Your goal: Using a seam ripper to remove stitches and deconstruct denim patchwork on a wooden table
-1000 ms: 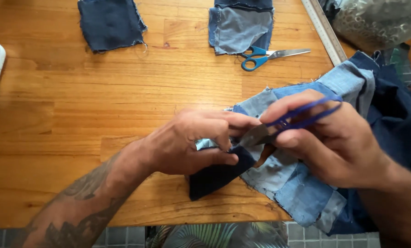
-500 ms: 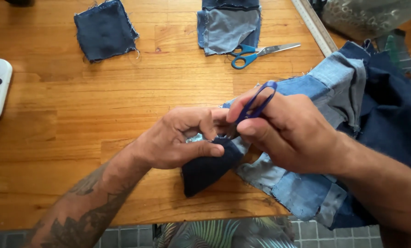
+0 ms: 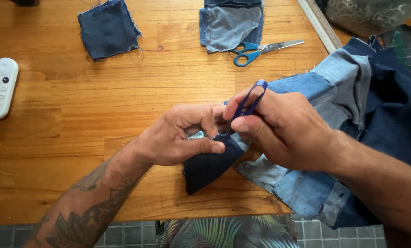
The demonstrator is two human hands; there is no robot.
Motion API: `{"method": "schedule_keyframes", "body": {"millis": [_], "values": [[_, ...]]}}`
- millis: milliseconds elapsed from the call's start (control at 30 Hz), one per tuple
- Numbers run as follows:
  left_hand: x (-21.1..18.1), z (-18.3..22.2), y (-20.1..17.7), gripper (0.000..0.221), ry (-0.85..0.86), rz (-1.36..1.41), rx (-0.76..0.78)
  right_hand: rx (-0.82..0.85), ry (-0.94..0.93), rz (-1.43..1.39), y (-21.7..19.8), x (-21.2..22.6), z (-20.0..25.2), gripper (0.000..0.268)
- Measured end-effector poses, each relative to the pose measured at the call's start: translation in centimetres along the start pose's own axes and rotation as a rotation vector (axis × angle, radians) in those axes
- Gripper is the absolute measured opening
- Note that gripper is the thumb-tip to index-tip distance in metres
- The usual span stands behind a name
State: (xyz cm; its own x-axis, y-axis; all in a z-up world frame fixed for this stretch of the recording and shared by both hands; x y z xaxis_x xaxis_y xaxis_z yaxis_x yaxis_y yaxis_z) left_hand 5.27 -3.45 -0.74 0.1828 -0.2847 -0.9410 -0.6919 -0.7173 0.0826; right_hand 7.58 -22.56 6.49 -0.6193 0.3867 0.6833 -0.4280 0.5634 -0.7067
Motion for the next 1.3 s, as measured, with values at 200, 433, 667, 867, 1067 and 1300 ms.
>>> {"method": "schedule_keyframes", "body": {"millis": [200,433,667,867,1067,1300], "values": [[-0.8,-0.3,0.1,0.022,-0.005,0.015,0.003,-0.066,0.026,0.010,0.0,-0.3,0.5,0.027],[-1.2,-0.1,0.0,0.023,0.032,0.009,0.043,0.002,0.057,-0.049,-0.4,-0.1,0.3,0.031],[-1.5,0.0,-0.2,0.026,-0.001,-0.065,0.038,-0.004,0.006,-0.017,-0.1,0.3,0.3,0.030],[-1.9,-0.4,0.0,0.030,0.000,-0.153,0.056,-0.016,-0.028,0.012,0.4,0.0,0.5,0.028],[-2.0,-0.2,0.1,0.027,-0.001,-0.061,0.061,-0.037,-0.043,0.005,-0.4,0.4,0.5,0.024],[-2.6,-0.3,0.3,0.028,-0.001,-0.078,0.102,0.040,0.011,-0.070,-0.1,0.6,0.4,0.026]]}}
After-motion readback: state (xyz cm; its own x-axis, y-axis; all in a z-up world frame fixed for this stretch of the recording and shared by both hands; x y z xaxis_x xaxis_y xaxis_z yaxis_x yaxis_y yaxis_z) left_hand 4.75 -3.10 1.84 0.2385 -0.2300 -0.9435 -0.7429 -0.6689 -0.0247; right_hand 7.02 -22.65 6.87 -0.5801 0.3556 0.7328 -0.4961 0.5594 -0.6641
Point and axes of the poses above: each hand's wrist, its own z-axis away from the middle knuckle, its own y-axis out of the palm, x = y × z, the point moved 6 cm from there along -z, towards the middle knuckle, and after that the axes turned 1 degree about y, right-handed, at the moved point
